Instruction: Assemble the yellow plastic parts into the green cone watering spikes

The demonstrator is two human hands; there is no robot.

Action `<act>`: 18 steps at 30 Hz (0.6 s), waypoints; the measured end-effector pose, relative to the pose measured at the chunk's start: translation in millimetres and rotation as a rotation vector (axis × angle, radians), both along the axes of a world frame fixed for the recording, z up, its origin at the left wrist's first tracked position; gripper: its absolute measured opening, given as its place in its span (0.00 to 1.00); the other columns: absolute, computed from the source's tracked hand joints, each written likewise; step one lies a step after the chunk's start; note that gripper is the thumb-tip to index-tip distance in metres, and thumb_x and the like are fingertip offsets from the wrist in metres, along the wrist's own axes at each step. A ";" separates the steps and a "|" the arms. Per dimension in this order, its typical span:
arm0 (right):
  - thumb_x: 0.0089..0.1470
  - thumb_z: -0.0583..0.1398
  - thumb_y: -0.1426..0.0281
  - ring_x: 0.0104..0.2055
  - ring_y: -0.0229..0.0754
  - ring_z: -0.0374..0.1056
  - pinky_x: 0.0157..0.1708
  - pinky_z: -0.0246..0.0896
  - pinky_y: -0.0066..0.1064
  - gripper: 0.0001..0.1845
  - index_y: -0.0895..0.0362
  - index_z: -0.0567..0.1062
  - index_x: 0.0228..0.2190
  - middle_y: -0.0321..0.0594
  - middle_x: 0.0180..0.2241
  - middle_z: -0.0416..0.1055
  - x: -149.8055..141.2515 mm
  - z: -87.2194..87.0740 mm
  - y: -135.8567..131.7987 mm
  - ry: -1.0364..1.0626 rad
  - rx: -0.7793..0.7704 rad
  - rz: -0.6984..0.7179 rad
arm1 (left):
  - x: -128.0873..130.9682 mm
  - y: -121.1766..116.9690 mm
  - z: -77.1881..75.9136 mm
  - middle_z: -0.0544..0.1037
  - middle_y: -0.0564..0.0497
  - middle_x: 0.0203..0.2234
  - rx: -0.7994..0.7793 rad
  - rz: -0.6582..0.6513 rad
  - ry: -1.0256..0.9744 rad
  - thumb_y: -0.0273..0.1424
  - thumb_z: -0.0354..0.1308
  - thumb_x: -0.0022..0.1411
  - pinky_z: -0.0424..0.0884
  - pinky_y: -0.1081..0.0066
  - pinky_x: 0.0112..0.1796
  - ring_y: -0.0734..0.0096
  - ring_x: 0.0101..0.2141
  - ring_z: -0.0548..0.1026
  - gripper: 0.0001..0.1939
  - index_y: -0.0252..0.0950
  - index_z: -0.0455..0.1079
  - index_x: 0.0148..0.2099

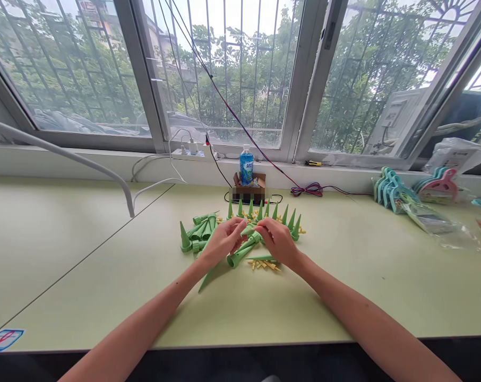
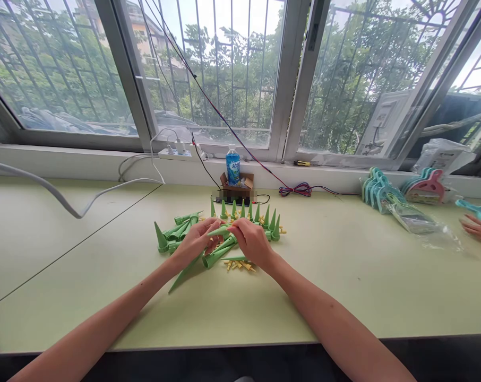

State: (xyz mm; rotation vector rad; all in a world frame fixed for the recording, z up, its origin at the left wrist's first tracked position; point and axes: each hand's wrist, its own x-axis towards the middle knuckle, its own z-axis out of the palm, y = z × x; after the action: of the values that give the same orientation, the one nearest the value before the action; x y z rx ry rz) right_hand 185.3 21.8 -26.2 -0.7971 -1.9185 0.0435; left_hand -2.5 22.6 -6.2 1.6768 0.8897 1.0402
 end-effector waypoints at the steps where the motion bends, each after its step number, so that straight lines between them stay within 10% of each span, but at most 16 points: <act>1: 0.67 0.50 0.64 0.29 0.38 0.64 0.31 0.58 0.27 0.14 0.55 0.68 0.30 0.38 0.28 0.69 -0.1 0.1 -0.1 0.004 -0.007 -0.007 | -0.5 0.1 -0.7 0.68 0.56 0.20 0.010 0.003 0.004 0.49 0.53 0.64 0.56 0.79 0.15 0.80 0.15 0.63 0.21 0.36 0.68 0.44; 10: 0.67 0.49 0.64 0.20 0.35 0.49 0.23 0.45 0.29 0.21 0.54 0.57 0.22 0.31 0.18 0.53 -1.4 -1.1 0.3 -0.032 -0.079 -0.086 | 0.4 1.1 -9.7 0.70 0.51 0.35 0.328 0.138 0.142 0.42 0.61 0.59 0.67 0.78 0.21 0.78 0.25 0.68 0.17 0.38 0.66 0.46; 18: 0.67 0.50 0.64 0.22 0.35 0.53 0.25 0.49 0.27 0.18 0.55 0.64 0.25 0.31 0.20 0.58 -1.9 0.4 -1.8 0.081 -0.037 -0.155 | 4.0 -1.7 -3.5 0.71 0.53 0.33 0.234 0.153 -0.025 0.45 0.55 0.64 0.64 0.79 0.17 0.80 0.21 0.69 0.15 0.39 0.64 0.44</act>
State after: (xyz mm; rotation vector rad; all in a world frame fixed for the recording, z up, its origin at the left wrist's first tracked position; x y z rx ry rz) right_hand 183.4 20.0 -25.8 -0.9523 -1.7797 0.0157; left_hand 1.5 21.0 -9.8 1.8041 0.9198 1.3086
